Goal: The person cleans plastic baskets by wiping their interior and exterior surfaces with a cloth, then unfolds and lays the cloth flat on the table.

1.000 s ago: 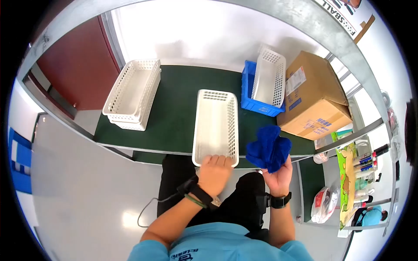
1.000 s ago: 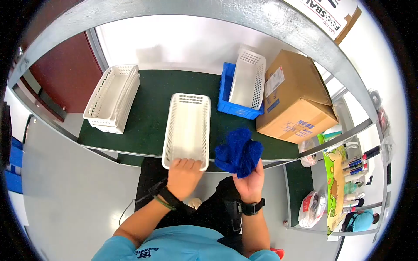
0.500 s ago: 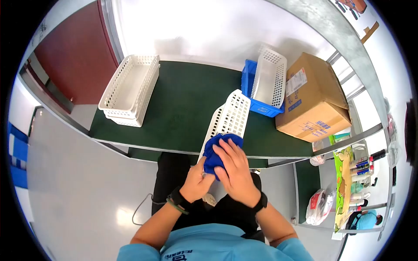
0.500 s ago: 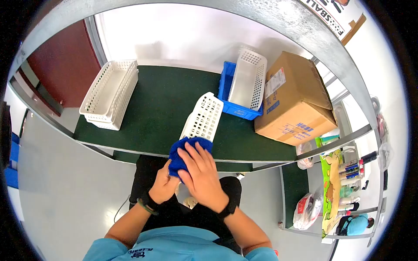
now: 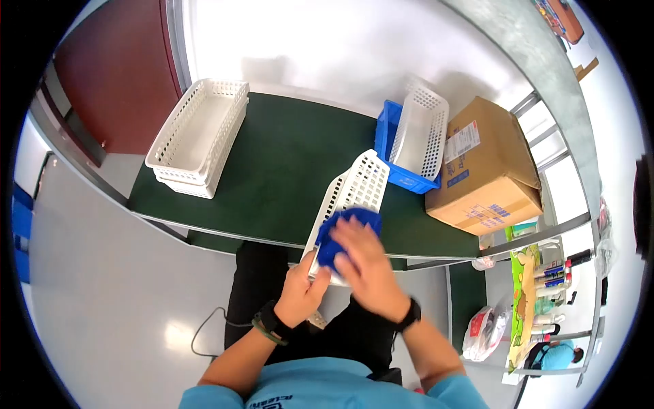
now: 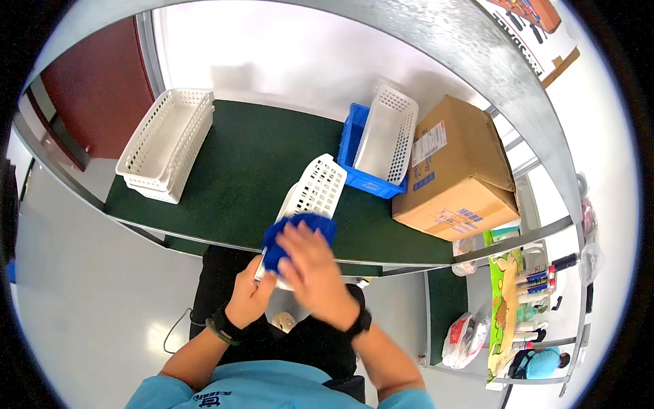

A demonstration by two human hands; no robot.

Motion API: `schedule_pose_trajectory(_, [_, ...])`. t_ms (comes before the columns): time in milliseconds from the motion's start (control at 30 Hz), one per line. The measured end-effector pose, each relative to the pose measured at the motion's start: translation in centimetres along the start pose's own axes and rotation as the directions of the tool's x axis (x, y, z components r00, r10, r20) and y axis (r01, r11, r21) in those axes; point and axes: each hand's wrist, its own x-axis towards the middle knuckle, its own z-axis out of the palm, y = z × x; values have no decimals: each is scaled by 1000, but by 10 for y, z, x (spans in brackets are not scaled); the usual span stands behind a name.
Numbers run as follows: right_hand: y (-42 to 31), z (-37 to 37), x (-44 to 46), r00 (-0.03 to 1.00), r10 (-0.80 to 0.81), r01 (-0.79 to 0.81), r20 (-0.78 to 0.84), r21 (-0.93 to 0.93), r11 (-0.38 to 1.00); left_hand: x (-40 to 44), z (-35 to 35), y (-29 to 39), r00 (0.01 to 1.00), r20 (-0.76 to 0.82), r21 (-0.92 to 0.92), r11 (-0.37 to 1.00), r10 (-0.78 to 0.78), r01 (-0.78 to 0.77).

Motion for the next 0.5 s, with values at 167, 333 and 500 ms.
schedule_pose_trajectory(167, [2, 0, -2, 1000, -8, 7, -12, -94, 996, -4, 1, -4, 1000, 18, 52, 999, -18, 17])
schedule_pose_trajectory(333, [73, -3, 61, 969, 65, -81, -240, -56, 995, -5, 4, -5, 999, -31, -26, 999, -22, 22])
schedule_pose_trajectory(500, [84, 7, 66, 940, 137, -132, -312, 38, 991, -5, 3, 1, 995, -8, -12, 995, -102, 102])
